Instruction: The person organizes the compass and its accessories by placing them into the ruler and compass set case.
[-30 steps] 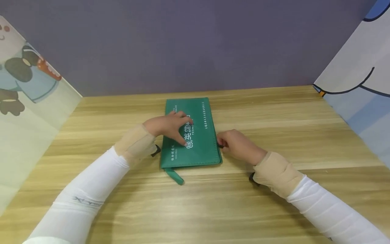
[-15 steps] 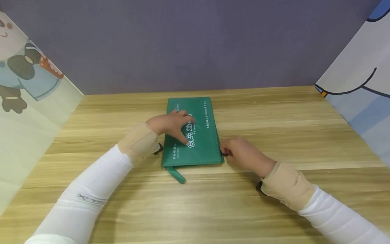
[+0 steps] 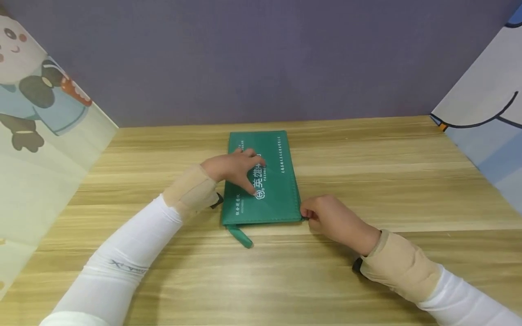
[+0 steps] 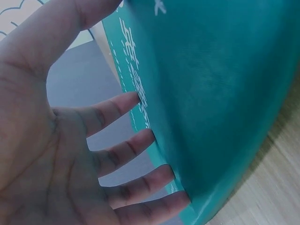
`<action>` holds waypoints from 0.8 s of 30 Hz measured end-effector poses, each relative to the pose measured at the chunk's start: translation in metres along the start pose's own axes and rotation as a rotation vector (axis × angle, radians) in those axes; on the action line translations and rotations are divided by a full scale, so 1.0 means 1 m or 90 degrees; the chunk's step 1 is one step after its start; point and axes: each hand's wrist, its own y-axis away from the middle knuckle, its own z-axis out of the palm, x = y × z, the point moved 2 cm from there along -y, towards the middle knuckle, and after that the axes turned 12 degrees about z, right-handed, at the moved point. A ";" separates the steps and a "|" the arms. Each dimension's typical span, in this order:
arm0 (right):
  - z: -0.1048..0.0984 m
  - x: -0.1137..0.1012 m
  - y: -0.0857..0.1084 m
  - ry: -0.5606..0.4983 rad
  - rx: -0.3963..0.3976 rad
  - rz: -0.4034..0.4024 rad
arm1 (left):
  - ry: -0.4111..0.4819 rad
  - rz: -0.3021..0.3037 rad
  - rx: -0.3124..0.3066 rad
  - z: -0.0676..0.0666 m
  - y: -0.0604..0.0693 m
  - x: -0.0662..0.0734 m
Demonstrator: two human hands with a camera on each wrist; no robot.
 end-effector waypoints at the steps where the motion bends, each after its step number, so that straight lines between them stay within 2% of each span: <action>1: 0.000 -0.001 0.001 0.001 0.002 0.004 | 0.001 -0.001 0.001 0.000 0.000 0.000; 11: 0.003 -0.007 0.009 -0.020 0.024 0.039 | -0.002 -0.004 -0.002 0.000 0.001 0.001; 24: 0.011 -0.025 0.013 0.097 0.064 0.036 | -0.003 0.000 0.006 0.001 0.000 0.001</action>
